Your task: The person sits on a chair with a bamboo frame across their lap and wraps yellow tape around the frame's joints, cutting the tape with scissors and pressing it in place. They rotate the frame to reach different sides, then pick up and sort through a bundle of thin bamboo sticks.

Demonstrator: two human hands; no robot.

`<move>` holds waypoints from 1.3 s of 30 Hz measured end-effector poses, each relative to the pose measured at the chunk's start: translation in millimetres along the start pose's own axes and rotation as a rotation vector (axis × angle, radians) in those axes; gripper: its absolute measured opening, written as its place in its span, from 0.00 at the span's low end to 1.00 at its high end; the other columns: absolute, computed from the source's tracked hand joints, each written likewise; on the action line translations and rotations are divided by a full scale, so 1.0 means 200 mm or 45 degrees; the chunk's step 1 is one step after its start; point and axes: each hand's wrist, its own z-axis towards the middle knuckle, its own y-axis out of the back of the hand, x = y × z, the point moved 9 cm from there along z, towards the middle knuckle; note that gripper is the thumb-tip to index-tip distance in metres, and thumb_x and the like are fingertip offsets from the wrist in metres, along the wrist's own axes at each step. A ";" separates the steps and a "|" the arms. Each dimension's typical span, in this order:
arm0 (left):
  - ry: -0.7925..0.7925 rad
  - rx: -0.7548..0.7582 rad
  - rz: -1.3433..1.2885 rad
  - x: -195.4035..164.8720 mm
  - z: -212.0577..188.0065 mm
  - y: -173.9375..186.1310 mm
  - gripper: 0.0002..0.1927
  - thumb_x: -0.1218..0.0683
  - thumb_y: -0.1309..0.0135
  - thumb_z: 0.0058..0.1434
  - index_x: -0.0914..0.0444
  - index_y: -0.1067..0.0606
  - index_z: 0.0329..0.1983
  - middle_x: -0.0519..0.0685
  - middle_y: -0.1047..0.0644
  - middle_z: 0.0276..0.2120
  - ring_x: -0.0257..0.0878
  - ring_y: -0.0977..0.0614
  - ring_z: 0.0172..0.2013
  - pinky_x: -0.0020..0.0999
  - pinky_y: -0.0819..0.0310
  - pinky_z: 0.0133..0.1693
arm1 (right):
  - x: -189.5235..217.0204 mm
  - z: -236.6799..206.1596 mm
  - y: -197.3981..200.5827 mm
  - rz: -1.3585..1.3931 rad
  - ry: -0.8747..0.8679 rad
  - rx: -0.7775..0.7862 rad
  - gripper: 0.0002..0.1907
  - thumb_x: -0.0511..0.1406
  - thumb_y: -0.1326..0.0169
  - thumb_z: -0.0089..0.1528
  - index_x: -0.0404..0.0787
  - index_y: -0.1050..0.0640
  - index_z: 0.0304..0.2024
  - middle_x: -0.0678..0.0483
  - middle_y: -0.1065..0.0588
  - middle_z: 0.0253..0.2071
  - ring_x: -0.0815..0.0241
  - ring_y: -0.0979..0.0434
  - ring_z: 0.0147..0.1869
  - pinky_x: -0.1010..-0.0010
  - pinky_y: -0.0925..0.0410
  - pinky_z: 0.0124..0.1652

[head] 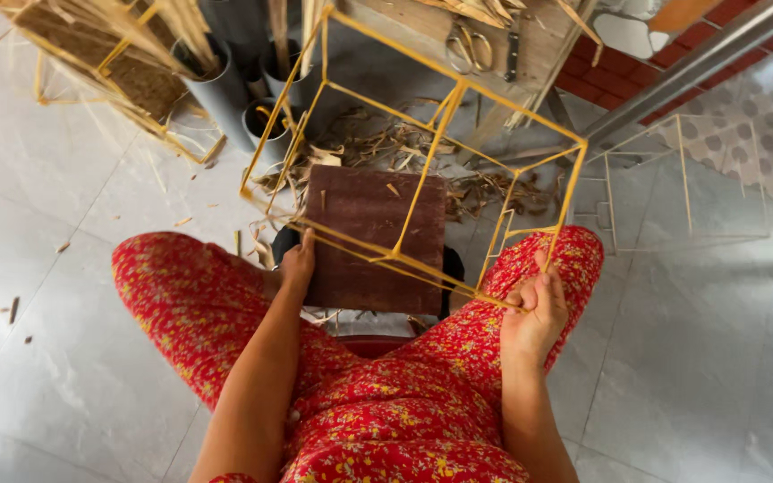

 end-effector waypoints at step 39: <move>-0.475 0.945 -0.371 -0.47 -1.03 0.07 0.14 0.57 0.48 0.66 0.61 0.21 0.54 0.49 0.15 0.44 0.38 0.14 0.43 0.32 0.18 0.44 | 0.20 0.24 -0.36 -1.174 0.537 0.313 0.22 0.27 0.47 0.69 0.32 0.30 0.66 0.49 0.28 0.58 0.60 0.25 0.58 0.69 0.29 0.55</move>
